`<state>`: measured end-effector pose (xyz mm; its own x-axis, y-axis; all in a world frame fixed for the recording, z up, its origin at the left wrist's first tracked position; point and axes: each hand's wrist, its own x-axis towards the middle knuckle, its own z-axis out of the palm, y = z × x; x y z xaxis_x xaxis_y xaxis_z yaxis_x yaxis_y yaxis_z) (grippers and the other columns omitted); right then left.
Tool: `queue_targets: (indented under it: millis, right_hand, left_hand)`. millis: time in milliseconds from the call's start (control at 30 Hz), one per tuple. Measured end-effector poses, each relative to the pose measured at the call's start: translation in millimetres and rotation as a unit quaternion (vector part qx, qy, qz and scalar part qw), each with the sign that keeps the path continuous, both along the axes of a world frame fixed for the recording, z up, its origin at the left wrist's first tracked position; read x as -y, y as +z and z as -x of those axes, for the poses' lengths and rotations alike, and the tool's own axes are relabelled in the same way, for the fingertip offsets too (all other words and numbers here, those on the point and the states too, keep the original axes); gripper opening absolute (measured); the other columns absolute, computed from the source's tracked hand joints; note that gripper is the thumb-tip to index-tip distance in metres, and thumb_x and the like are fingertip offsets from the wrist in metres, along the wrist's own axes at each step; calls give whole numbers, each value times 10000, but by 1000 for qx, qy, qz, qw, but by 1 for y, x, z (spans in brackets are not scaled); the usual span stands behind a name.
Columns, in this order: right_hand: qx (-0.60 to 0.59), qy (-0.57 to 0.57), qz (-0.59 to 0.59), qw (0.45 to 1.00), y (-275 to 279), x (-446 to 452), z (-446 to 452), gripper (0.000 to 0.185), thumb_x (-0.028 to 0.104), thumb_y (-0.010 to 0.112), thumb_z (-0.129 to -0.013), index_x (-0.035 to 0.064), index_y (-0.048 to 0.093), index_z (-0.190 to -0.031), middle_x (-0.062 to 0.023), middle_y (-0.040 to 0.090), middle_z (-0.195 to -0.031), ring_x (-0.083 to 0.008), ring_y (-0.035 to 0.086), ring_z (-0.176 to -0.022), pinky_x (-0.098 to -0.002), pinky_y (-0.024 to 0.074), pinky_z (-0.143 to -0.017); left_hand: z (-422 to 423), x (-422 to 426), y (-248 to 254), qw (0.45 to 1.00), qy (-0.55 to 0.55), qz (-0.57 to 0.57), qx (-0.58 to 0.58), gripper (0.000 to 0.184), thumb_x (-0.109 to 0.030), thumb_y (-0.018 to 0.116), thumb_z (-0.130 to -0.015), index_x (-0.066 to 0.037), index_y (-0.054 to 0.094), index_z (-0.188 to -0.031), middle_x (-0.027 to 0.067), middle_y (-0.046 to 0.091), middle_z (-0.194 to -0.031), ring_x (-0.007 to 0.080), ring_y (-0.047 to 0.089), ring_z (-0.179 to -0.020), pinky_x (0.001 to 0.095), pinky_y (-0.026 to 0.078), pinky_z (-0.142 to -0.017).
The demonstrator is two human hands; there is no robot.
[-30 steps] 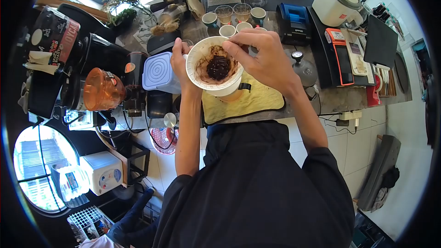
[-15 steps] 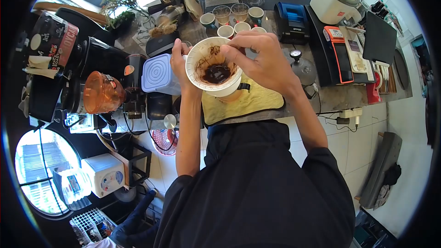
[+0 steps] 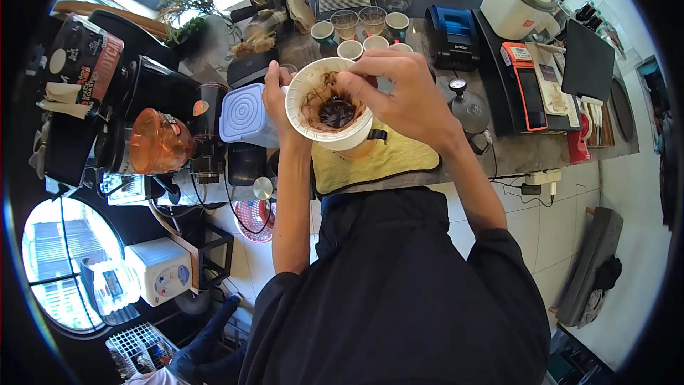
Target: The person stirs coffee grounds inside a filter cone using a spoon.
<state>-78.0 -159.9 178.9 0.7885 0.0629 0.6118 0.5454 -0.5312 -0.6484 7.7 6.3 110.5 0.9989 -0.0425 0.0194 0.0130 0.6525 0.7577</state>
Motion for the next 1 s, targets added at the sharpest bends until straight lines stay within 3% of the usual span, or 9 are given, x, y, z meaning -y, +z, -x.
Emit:
queue_targets:
  millis: [367,567,667,767,867,933,1000]
  right_hand:
    - [3,23,1,1000,-2,-2,1,171,146,705,-857,-23,693,-840,-102,626,-704,-207,561,-628,-323,414,-686]
    - [-30,-18,-5,999,1,-7,4,172,137,706,-850,-34,697,-841,-117,641,-719,-213,573,-657,-323,436,-684]
    - [-11,-15,-47,999,0,-8,5,196,163,677,-861,-29,700,-834,-127,632,-692,-227,590,-623,-339,450,-640]
    - [-9,-41,-59,997,2,-7,5,202,163,673,-864,-35,701,-837,-131,637,-694,-223,596,-619,-338,455,-637]
    - [-1,-59,33,998,-1,-6,5,190,149,675,-867,-38,706,-853,-134,646,-703,-210,596,-605,-330,457,-614]
    - [-59,-10,-60,996,-4,-11,6,184,144,676,-867,-37,707,-858,-137,651,-703,-203,595,-596,-321,455,-589]
    - [-57,-14,-81,995,-1,-10,8,181,141,674,-868,-37,707,-858,-139,651,-700,-202,597,-595,-315,454,-584]
  left_hand:
    - [0,-4,-2,1000,-3,16,8,460,-285,459,-1013,-163,314,-595,-26,356,-541,82,365,-479,253,337,-469]
    - [1,-5,-3,1000,3,12,9,453,-282,455,-1015,-162,318,-601,-30,327,-538,83,349,-477,257,327,-472]
    - [5,-5,-1,1000,-8,14,9,454,-288,456,-1014,-161,321,-600,-28,345,-536,82,356,-474,254,329,-468]
    - [9,-4,6,1000,15,-14,-2,437,-265,490,-998,-191,321,-602,-52,281,-544,79,359,-468,251,328,-455]
    - [7,-6,1,1000,3,-2,-3,464,-294,456,-1013,-164,307,-593,-24,350,-533,83,342,-462,257,318,-459]
    - [8,-6,1,1000,-4,-2,4,464,-291,454,-1015,-165,305,-594,-25,346,-530,81,344,-462,255,318,-460]
    - [7,-6,0,1000,0,0,8,465,-289,453,-1016,-165,304,-593,-26,342,-527,81,343,-461,255,317,-459]
